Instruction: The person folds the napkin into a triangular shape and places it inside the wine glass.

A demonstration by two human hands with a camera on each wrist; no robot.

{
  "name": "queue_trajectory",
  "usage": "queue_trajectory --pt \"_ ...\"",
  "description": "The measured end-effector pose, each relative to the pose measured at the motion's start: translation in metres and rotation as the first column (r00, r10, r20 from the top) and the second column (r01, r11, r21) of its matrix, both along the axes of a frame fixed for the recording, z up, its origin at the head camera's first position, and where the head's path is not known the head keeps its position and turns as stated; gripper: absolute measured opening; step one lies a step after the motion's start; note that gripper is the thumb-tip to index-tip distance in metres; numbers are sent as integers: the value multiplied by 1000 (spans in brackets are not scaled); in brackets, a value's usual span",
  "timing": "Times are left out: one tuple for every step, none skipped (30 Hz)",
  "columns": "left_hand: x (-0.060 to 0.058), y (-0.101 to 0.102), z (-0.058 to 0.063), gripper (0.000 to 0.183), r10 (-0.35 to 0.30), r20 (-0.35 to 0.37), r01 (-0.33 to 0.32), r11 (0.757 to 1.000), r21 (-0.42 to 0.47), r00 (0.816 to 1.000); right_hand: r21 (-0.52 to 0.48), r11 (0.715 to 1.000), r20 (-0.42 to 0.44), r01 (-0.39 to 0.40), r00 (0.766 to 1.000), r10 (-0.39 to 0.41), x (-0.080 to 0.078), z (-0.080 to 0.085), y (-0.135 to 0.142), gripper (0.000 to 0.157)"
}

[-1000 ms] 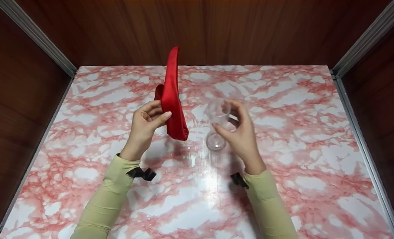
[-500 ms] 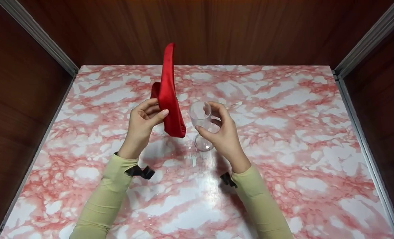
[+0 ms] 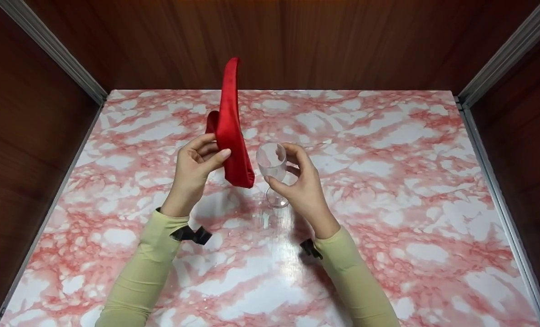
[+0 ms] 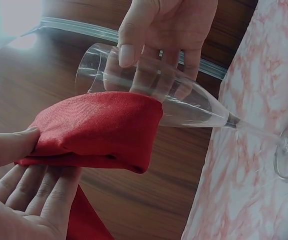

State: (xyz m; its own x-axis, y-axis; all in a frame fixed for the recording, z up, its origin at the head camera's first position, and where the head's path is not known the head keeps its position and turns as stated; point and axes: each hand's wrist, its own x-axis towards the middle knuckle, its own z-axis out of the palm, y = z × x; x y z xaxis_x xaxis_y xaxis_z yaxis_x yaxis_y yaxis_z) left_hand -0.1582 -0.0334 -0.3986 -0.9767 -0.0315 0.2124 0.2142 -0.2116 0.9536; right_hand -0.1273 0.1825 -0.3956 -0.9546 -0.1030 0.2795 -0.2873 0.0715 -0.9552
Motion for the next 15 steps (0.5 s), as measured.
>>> queue_trajectory --pt "0 0 1 37 0 1 0 1000 0 1000 2 1000 4 3 1000 -3 0 0 1 60" --pt "0 0 1 37 0 0 0 1000 0 1000 3 1000 7 7 1000 -7 0 0 1 61" --pt "0 0 1 36 -1 -1 1 1000 2 1000 4 1000 11 10 1000 -10 0 0 2 61" --pt "0 0 2 36 -3 -4 3 1000 6 1000 4 1000 15 13 1000 -13 0 0 2 61" --pt "1 0 2 36 -6 -6 6 1000 10 1000 4 1000 16 15 1000 -15 0 0 3 60" --pt "0 0 2 35 -10 -8 10 1000 14 1000 3 1000 19 15 1000 -15 0 0 3 60" --pt "0 0 2 34 -15 -10 16 1000 20 1000 1 1000 20 13 1000 -13 -1 0 4 59" --pt "0 0 2 34 -21 -11 21 999 26 1000 -1 1000 21 10 1000 -10 -1 -1 4 59" --pt "1 1 3 34 -26 -12 27 999 33 1000 -4 1000 22 5 1000 -5 -1 -1 4 58" --pt "1 1 3 34 -32 -13 32 999 40 999 -7 1000 21 0 1000 0 -1 -2 4 58" --pt "1 1 3 33 -35 -12 36 998 45 999 -10 1000 19 -4 1000 4 -1 -2 4 58" --pt "1 1 3 33 -40 -12 40 998 51 999 -14 1000 16 -8 1000 8 -1 -2 4 58" --pt "1 1 3 32 -42 -12 42 997 57 999 -17 1000 13 -12 1000 12 -1 -3 5 58" --pt "1 1 3 32 -43 -13 43 997 63 999 -18 1000 12 -15 1000 15 -1 -4 5 58" --pt "1 1 3 32 -45 -13 46 996 70 999 -20 1000 10 -19 1000 19 -1 -4 5 59"
